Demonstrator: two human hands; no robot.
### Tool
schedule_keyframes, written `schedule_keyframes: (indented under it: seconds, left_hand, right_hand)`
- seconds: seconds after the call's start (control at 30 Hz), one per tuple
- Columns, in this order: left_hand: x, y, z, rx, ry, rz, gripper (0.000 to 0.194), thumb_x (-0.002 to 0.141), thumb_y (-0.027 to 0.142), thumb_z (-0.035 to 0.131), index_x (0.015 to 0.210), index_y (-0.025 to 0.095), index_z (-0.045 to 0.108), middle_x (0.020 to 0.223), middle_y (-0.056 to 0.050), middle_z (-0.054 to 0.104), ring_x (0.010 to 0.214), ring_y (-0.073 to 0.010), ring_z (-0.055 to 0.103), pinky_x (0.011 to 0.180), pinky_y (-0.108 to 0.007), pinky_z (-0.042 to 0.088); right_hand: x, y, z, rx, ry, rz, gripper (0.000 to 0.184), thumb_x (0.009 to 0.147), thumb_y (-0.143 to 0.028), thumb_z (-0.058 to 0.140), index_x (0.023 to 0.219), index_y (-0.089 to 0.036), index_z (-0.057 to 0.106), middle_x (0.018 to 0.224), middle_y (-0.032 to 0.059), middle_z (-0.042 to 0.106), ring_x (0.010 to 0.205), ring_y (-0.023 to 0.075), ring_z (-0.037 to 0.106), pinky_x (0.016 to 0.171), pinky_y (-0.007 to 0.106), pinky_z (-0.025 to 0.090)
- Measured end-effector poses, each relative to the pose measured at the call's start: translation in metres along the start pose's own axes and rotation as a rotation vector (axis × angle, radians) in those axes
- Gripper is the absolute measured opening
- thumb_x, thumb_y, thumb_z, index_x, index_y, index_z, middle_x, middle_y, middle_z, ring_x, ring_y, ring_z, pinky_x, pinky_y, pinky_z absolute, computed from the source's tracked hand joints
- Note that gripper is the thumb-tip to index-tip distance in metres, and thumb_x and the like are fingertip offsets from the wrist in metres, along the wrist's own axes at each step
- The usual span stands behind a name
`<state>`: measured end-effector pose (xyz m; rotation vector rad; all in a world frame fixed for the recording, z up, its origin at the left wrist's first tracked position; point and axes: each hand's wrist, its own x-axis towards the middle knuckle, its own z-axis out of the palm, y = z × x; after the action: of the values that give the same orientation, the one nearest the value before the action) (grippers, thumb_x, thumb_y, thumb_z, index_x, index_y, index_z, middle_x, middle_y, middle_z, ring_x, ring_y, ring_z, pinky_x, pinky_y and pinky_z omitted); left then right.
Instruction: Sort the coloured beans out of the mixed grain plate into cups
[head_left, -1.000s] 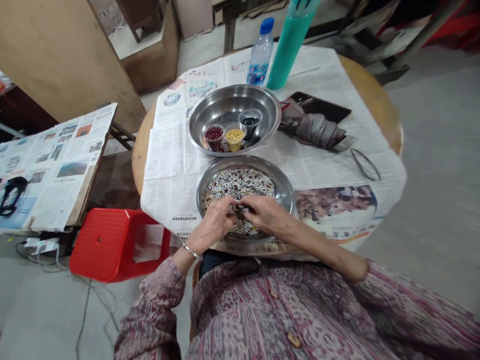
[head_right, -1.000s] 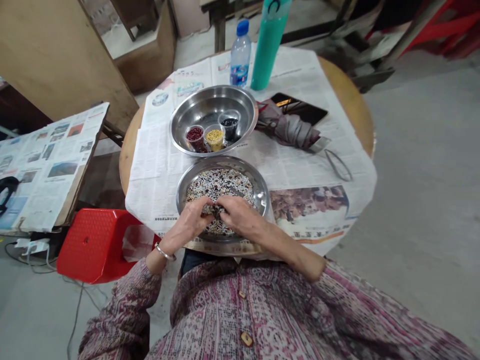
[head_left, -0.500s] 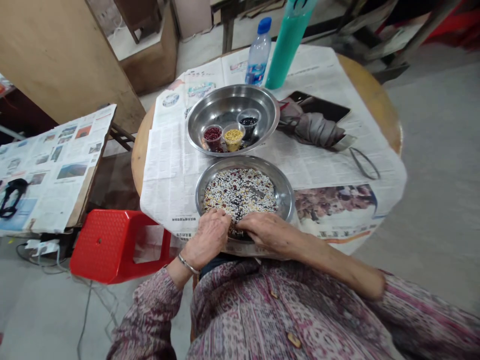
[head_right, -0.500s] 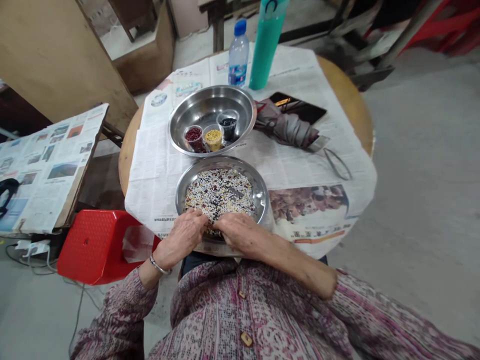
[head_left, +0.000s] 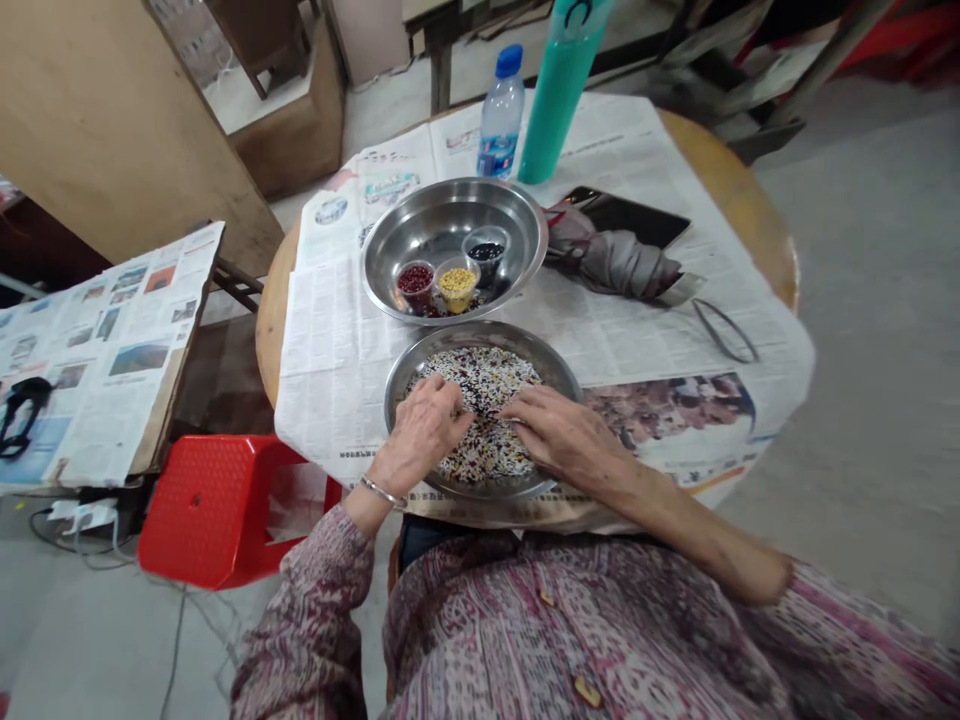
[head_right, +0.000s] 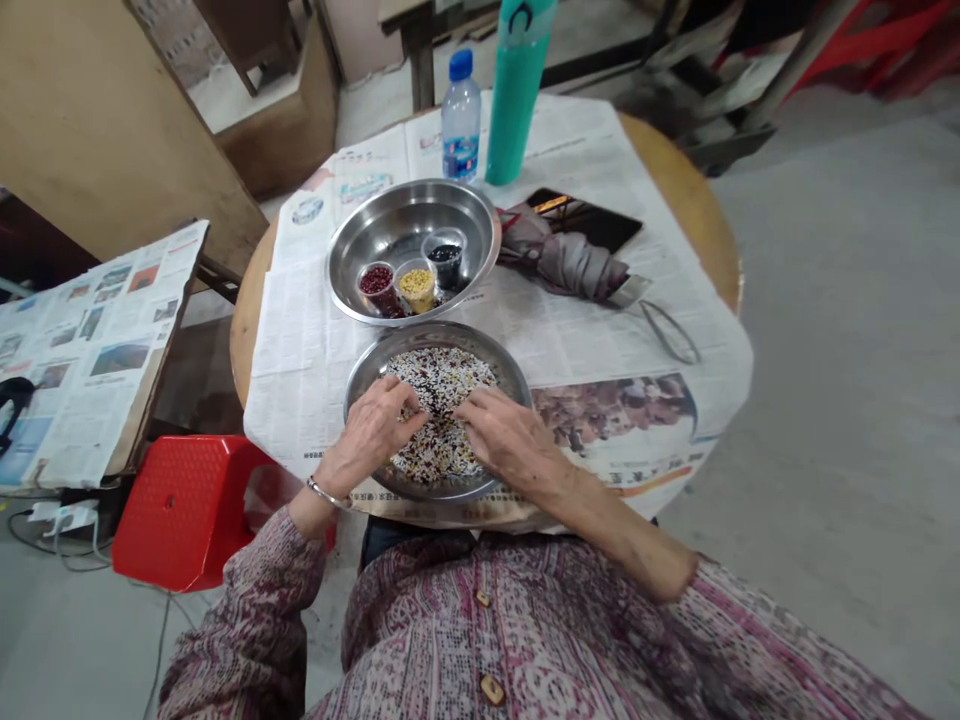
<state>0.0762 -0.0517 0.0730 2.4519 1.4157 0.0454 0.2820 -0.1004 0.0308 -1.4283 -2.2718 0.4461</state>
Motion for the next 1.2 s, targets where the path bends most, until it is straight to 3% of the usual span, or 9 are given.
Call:
schedule_keyframes:
  seconds: [0.13,0.3,0.43,0.6,0.73,0.87,0.97,1.07,1.2]
  left_hand:
    - [0.019,0.006,0.001,0.017,-0.009,-0.030,0.058,0.082,0.034,0.083,0.130,0.021,0.055,0.132,-0.013,0.052,0.122,-0.0334,0.052,0.098,-0.047,0.054]
    - [0.032,0.016,0.013,-0.106,-0.127,0.172,0.025,0.093,0.009,0.060,0.117,0.018,0.064,0.117,-0.009,0.061,0.115,-0.0239,0.060,0.106,-0.040,0.052]
    - [0.021,0.020,0.011,-0.101,-0.184,0.242,0.025,0.096,0.003,0.047,0.106,0.016,0.066,0.099,-0.006,0.067,0.107,-0.0213,0.064,0.103,-0.039,0.053]
    - [-0.016,0.020,0.004,-0.007,-0.255,0.315,0.030,0.097,0.001,0.042,0.106,0.019,0.064,0.108,-0.005,0.066,0.103,-0.0185,0.062,0.094,-0.033,0.056]
    - [-0.035,0.012,0.001,0.143,-0.215,0.185,0.026,0.095,0.000,0.045,0.103,0.019,0.061,0.114,-0.006,0.063,0.108,-0.0212,0.057,0.093,-0.035,0.056]
    - [-0.028,0.000,0.001,0.148,-0.001,0.033,0.018,0.099,0.012,0.053,0.114,0.020,0.058,0.126,-0.009,0.057,0.115,-0.0242,0.054,0.101,-0.041,0.054]
    - [-0.011,-0.003,0.004,0.142,0.098,-0.082,0.043,0.097,0.037,0.066,0.131,0.016,0.050,0.137,-0.017,0.049,0.123,-0.0320,0.050,0.102,-0.050,0.052]
    - [0.002,0.005,0.008,0.081,0.014,-0.108,0.069,0.088,0.047,0.076,0.140,0.014,0.045,0.137,-0.018,0.047,0.123,-0.0343,0.050,0.100,-0.050,0.054]
    - [0.007,0.023,0.014,-0.004,-0.089,0.044,0.065,0.086,0.034,0.080,0.140,0.023,0.047,0.136,-0.012,0.049,0.125,-0.0317,0.049,0.100,-0.047,0.054]
  right_hand:
    - [-0.011,-0.005,0.010,0.123,0.179,0.086,0.024,0.093,-0.009,0.045,0.089,-0.021,0.066,0.089,0.0079,0.067,0.094,0.0235,0.064,0.087,0.036,0.054]
    - [-0.015,-0.010,0.020,0.155,0.350,0.167,0.028,0.095,-0.009,0.042,0.093,-0.023,0.066,0.094,0.0081,0.067,0.099,0.0234,0.064,0.093,0.037,0.053]
    - [-0.015,-0.006,0.027,0.086,0.442,0.114,0.030,0.089,-0.003,0.047,0.096,-0.024,0.067,0.096,0.0062,0.069,0.096,0.0234,0.063,0.090,0.037,0.053]
    - [-0.013,-0.003,0.027,0.032,0.565,-0.067,0.029,0.084,0.004,0.049,0.079,-0.024,0.057,0.075,0.0019,0.063,0.076,0.0207,0.058,0.073,0.034,0.051]
    - [-0.013,-0.003,0.023,0.049,0.559,-0.123,0.028,0.087,0.003,0.049,0.081,-0.024,0.055,0.075,0.0010,0.064,0.074,0.0195,0.058,0.071,0.033,0.051]
    - [-0.014,-0.005,0.023,0.075,0.557,-0.138,0.023,0.088,-0.001,0.051,0.092,-0.023,0.057,0.082,0.0023,0.068,0.078,0.0204,0.062,0.076,0.035,0.053]
    - [-0.014,-0.006,0.024,0.086,0.604,-0.111,0.022,0.087,-0.003,0.054,0.096,-0.023,0.058,0.081,0.0019,0.065,0.077,0.0205,0.061,0.075,0.035,0.053]
    - [-0.014,-0.006,0.025,0.074,0.673,-0.027,0.026,0.085,-0.002,0.056,0.101,-0.023,0.061,0.087,0.0040,0.066,0.085,0.0219,0.063,0.079,0.036,0.055]
    - [-0.015,-0.005,0.028,0.095,0.691,0.034,0.028,0.088,-0.002,0.054,0.102,-0.024,0.065,0.092,0.0040,0.067,0.088,0.0199,0.067,0.079,0.033,0.056]
